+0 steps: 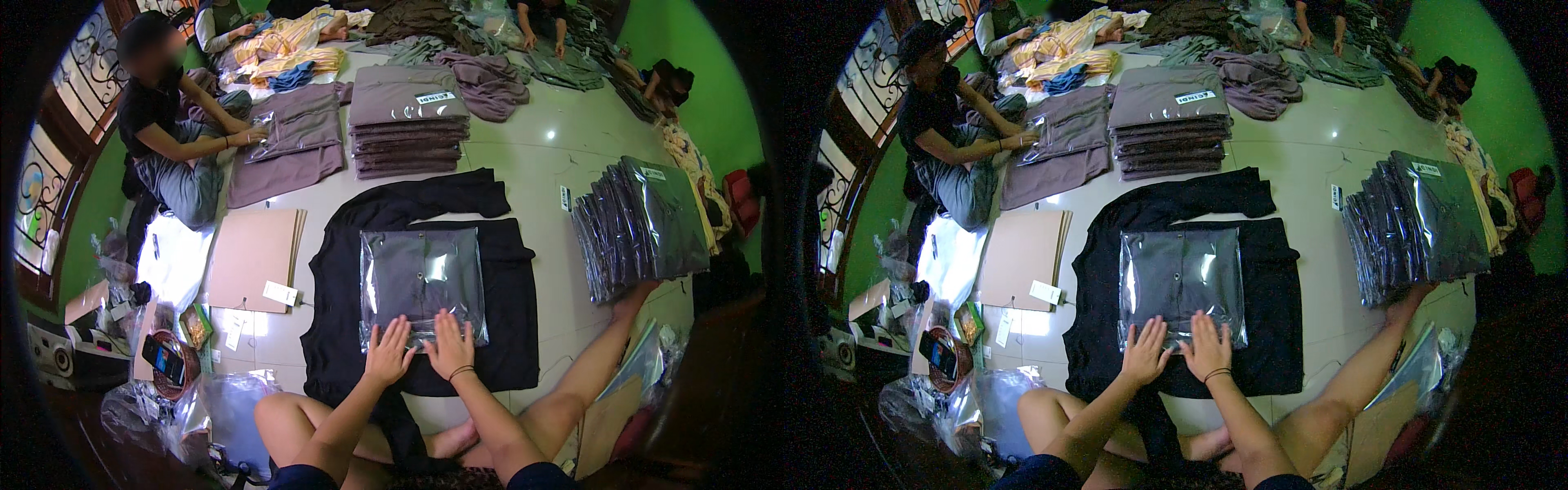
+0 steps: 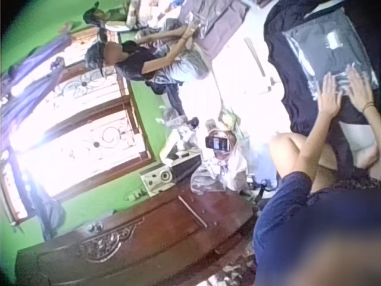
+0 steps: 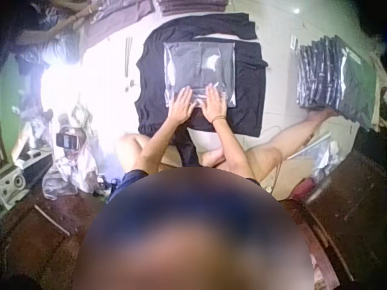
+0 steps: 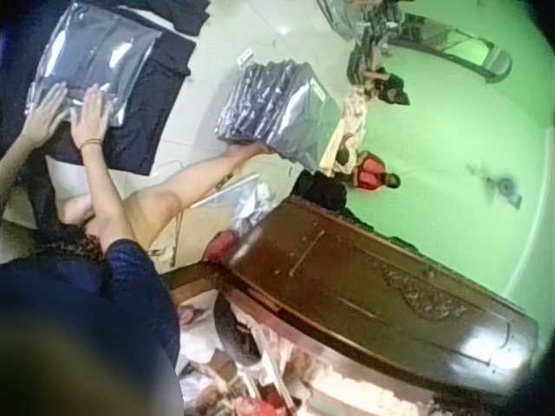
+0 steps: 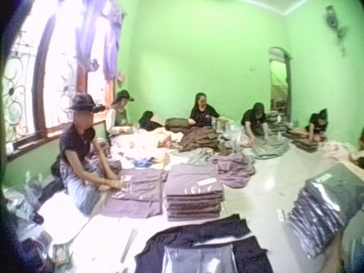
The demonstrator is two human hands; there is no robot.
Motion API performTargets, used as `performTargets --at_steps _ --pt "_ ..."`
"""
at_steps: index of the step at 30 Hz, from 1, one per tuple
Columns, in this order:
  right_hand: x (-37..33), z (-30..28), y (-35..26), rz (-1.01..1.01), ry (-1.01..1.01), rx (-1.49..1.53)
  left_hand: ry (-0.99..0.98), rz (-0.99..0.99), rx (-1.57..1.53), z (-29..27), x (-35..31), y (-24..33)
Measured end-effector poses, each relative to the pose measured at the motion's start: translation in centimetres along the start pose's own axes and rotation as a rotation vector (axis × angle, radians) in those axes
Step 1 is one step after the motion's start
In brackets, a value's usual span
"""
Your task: The person folds long-sleeved shirts using a cardboard template, inserts the template, and places each folded shirt into a clear plastic bag. The person repeats this process for multiple shirts of different colors.
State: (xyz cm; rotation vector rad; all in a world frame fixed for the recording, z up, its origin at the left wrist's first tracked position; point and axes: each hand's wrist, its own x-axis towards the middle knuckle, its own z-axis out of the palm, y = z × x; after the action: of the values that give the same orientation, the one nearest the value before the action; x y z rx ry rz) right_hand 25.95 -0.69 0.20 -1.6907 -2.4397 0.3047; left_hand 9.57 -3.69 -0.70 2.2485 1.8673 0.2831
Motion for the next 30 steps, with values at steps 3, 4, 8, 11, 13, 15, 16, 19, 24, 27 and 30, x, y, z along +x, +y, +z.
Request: performTargets --at_steps 3,4,8,11,13,15,16,19,24,27,30 --pt "0.1 0.4 1.9 0.253 -0.029 -0.051 0.106 -0.228 -0.019 1.2 -0.4 -0.6" --pt "0.1 0.6 2.6 0.299 -0.031 -0.008 0.112 -0.264 -0.037 1.6 -0.4 -0.8" --pt "0.3 1.9 5.1 0.352 0.164 0.209 0.32 -0.509 -0.285 2.6 0.0 -2.0" --pt "-0.1 1.9 7.7 0.58 0.247 0.445 0.316 -0.6 -0.492 2.2 0.0 -4.5" --pt "-0.8 1.4 9.0 0.599 0.21 0.555 0.235 -0.623 -0.565 1.8 -0.6 -6.1" --pt "-1.5 0.3 10.1 0.696 0.036 0.615 0.111 -0.641 -0.569 1.4 -1.4 -7.1" --pt "-2.1 -0.3 10.0 0.713 0.025 0.757 0.048 -0.643 -0.568 1.1 -1.8 -7.4" --pt "-3.7 -3.3 9.2 0.775 -0.05 1.125 -0.065 -0.751 -1.057 -1.0 -3.2 -7.4" --pt "-5.7 -10.0 6.2 0.6 0.119 1.754 0.134 -0.596 -1.632 -8.7 -4.0 -5.2" --pt "-5.8 -13.2 5.1 0.468 0.158 2.026 0.257 -0.527 -1.598 -13.2 -3.5 -3.6" --pt "-4.1 -13.7 4.8 0.533 0.247 2.259 0.381 -0.472 -1.703 -14.3 -2.0 -2.5"
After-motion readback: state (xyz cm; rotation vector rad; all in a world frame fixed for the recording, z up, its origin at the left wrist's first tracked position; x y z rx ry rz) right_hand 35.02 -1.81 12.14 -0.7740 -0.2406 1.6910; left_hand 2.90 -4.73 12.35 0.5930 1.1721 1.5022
